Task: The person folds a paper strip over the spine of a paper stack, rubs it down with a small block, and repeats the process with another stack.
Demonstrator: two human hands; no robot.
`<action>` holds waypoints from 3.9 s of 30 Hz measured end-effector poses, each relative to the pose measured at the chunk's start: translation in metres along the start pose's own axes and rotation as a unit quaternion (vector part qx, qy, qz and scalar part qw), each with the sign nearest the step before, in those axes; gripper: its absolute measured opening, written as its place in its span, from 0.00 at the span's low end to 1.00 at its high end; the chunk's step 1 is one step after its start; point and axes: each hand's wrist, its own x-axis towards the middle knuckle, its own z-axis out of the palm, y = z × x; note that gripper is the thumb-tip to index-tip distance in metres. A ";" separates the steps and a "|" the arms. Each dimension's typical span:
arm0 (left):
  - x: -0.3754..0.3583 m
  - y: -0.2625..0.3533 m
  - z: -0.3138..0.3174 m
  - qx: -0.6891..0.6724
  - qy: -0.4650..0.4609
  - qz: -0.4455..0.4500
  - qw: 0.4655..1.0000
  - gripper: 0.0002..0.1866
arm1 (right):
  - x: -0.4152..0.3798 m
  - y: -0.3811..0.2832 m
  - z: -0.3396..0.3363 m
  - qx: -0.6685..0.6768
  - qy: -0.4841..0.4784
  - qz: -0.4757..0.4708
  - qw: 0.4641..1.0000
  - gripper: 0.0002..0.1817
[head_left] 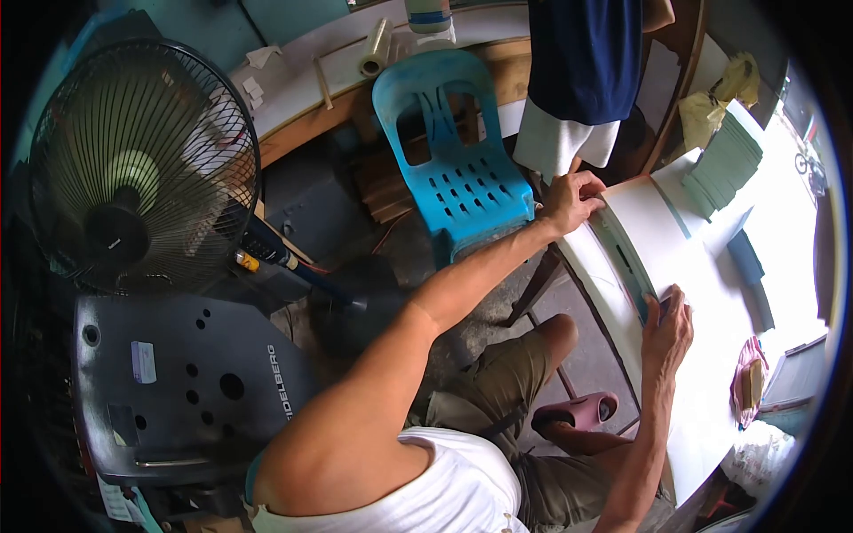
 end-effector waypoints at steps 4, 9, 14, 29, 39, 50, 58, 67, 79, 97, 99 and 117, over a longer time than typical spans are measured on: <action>0.001 -0.001 -0.001 -0.009 0.003 0.000 1.000 0.17 | 0.003 0.002 0.000 -0.037 -0.008 -0.026 0.999 0.21; 0.000 -0.001 0.001 -0.017 0.012 0.014 1.000 0.21 | 0.004 0.011 -0.001 -0.016 -0.015 -0.038 0.999 0.22; -0.002 0.001 0.000 0.027 0.013 0.010 0.999 0.18 | 0.002 0.012 -0.003 0.022 0.006 -0.055 0.998 0.22; 0.001 -0.029 0.000 0.016 -0.016 0.069 0.997 0.22 | 0.006 0.006 -0.001 -0.018 -0.022 -0.099 0.995 0.08; 0.002 -0.004 -0.022 0.062 0.024 0.047 0.997 0.18 | -0.002 0.036 -0.030 0.053 -0.039 -0.090 0.994 0.32; 0.049 0.136 0.141 0.162 -0.225 0.261 0.925 0.20 | -0.015 0.135 -0.046 -0.027 0.027 -0.032 0.999 0.31; 0.102 0.155 0.340 0.277 -0.335 0.429 0.792 0.28 | -0.015 0.137 -0.040 -0.009 0.045 -0.009 0.999 0.26; 0.085 0.134 0.459 0.376 -0.401 0.421 0.721 0.32 | -0.009 0.143 -0.033 0.015 0.057 -0.007 0.998 0.24; 0.118 0.175 0.446 0.255 -0.218 0.544 0.769 0.11 | -0.007 0.148 -0.038 0.041 0.037 0.019 0.998 0.27; -0.058 0.222 0.188 0.009 -0.109 0.646 0.756 0.11 | -0.055 0.198 -0.078 0.273 0.151 0.157 0.937 0.25; -0.085 0.201 0.176 0.017 -0.140 0.615 0.776 0.09 | -0.089 0.220 -0.088 0.296 0.119 0.195 0.928 0.25; -0.140 0.123 0.187 0.188 -0.303 0.484 0.799 0.10 | -0.172 0.276 -0.152 0.448 0.096 0.381 0.803 0.22</action>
